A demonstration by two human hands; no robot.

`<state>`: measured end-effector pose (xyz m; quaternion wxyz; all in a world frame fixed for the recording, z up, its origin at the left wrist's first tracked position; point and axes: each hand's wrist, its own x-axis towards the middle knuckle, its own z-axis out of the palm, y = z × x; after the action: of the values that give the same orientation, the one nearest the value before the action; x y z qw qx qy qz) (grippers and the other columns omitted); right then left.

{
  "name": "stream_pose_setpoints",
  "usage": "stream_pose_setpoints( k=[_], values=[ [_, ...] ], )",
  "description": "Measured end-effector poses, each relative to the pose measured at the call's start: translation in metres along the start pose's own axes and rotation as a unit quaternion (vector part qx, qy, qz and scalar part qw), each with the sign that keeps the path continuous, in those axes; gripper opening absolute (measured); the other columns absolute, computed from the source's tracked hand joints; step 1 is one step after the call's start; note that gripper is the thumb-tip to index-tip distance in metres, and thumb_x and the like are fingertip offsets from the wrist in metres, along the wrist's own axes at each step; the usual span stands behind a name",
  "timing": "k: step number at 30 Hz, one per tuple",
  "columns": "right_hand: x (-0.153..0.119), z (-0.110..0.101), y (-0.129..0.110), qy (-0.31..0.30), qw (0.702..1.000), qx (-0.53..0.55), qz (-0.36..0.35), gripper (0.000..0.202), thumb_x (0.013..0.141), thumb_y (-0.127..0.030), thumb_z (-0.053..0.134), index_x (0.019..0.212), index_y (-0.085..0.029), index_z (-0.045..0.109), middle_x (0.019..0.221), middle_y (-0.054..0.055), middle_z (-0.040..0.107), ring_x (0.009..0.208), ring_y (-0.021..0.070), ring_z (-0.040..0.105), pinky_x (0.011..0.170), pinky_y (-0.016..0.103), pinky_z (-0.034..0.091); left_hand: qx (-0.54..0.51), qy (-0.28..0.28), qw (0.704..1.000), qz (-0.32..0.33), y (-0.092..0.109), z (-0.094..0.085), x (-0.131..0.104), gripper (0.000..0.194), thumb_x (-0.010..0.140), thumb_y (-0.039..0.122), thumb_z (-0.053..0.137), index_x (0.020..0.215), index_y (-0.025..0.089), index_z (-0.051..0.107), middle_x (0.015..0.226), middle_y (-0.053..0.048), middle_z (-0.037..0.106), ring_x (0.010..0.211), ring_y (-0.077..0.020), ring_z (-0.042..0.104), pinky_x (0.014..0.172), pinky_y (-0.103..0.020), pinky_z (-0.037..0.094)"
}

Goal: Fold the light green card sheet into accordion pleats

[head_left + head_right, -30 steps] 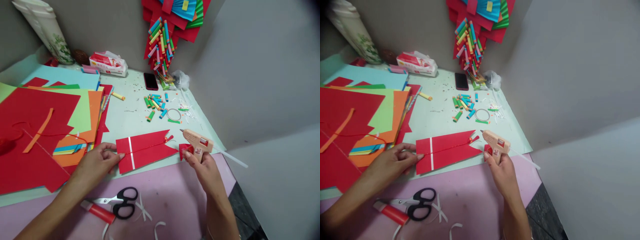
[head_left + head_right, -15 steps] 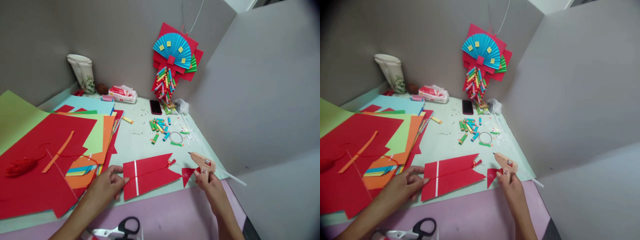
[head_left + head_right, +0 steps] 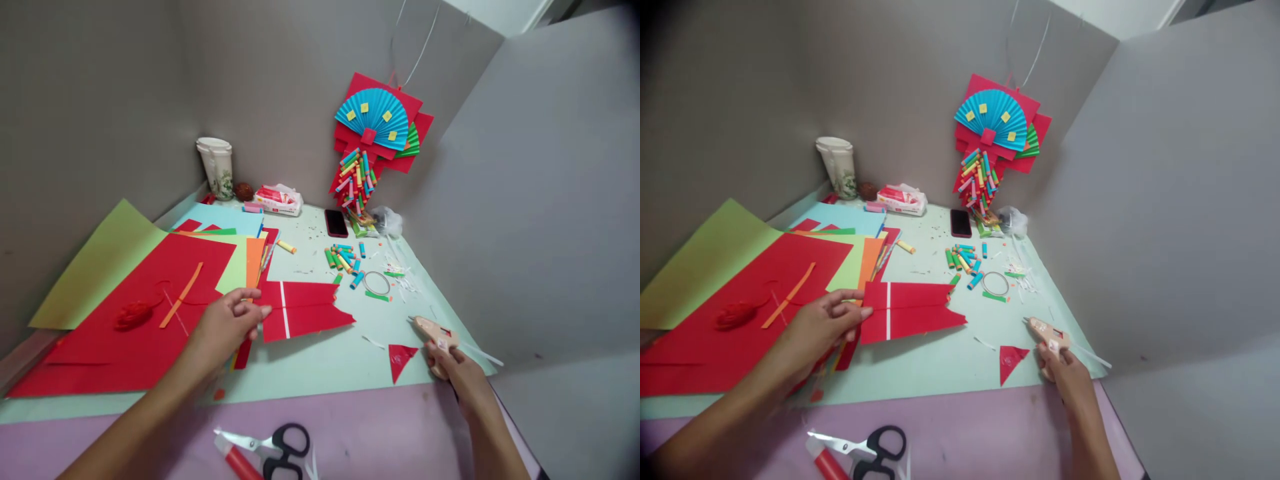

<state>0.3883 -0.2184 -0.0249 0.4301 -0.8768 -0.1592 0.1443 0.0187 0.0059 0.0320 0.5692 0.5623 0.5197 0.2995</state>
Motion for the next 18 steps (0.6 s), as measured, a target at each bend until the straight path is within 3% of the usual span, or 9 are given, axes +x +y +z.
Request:
stream_pose_setpoints(
  k=[3, 5, 13, 16, 18],
  values=[
    [0.001, -0.004, -0.004, -0.038, 0.998, -0.028, 0.049, 0.051, 0.062, -0.064, 0.073, 0.079, -0.016, 0.073, 0.073, 0.01, 0.073, 0.072, 0.0274, 0.066, 0.066, 0.037, 0.048, -0.044, 0.003, 0.999, -0.003, -0.002, -0.003, 0.013, 0.056, 0.065, 0.047, 0.08, 0.107, 0.02, 0.056, 0.051, 0.009, 0.053, 0.044, -0.007, 0.038, 0.045, -0.019, 0.027],
    [0.001, -0.008, -0.007, -0.03, 0.996, -0.065, 0.058, 0.053, 0.064, -0.067, 0.072, 0.082, -0.017, 0.073, 0.079, 0.01, 0.074, 0.079, 0.0285, 0.067, 0.07, 0.038, 0.048, -0.07, -0.003, 0.998, -0.004, -0.005, -0.003, 0.02, 0.057, 0.064, 0.046, 0.082, 0.107, 0.019, 0.057, 0.051, 0.009, 0.052, 0.046, -0.0074, 0.041, 0.046, -0.018, 0.03],
    [-0.005, -0.01, -0.013, -0.041, 0.982, -0.179, 0.043, 0.051, 0.078, -0.07, 0.056, 0.085, -0.021, 0.069, 0.082, 0.009, 0.076, 0.082, 0.0298, 0.069, 0.075, 0.039, 0.046, -0.101, -0.005, 0.995, 0.0, -0.011, -0.005, 0.022, 0.057, 0.062, 0.043, 0.085, 0.105, 0.02, 0.058, 0.052, 0.009, 0.054, 0.048, -0.008, 0.044, 0.045, -0.018, 0.032],
    [-0.009, -0.009, -0.015, -0.044, 0.97, -0.24, 0.017, 0.053, 0.084, -0.07, 0.048, 0.083, -0.021, 0.069, 0.084, 0.012, 0.075, 0.083, 0.0316, 0.067, 0.073, 0.04, 0.046, -0.097, 0.001, 0.995, -0.002, -0.014, -0.008, 0.024, 0.057, 0.06, 0.043, 0.086, 0.103, 0.019, 0.058, 0.052, 0.008, 0.053, 0.047, -0.007, 0.041, 0.044, -0.018, 0.03],
    [-0.014, -0.01, -0.019, -0.015, 0.959, -0.282, 0.005, 0.057, 0.086, -0.068, 0.045, 0.092, -0.018, 0.07, 0.093, 0.017, 0.074, 0.09, 0.0342, 0.066, 0.074, 0.041, 0.047, -0.094, 0.006, 0.996, -0.004, -0.017, -0.008, 0.026, 0.058, 0.058, 0.045, 0.086, 0.103, 0.02, 0.059, 0.051, 0.008, 0.053, 0.046, -0.0067, 0.039, 0.044, -0.017, 0.03]
  ],
)
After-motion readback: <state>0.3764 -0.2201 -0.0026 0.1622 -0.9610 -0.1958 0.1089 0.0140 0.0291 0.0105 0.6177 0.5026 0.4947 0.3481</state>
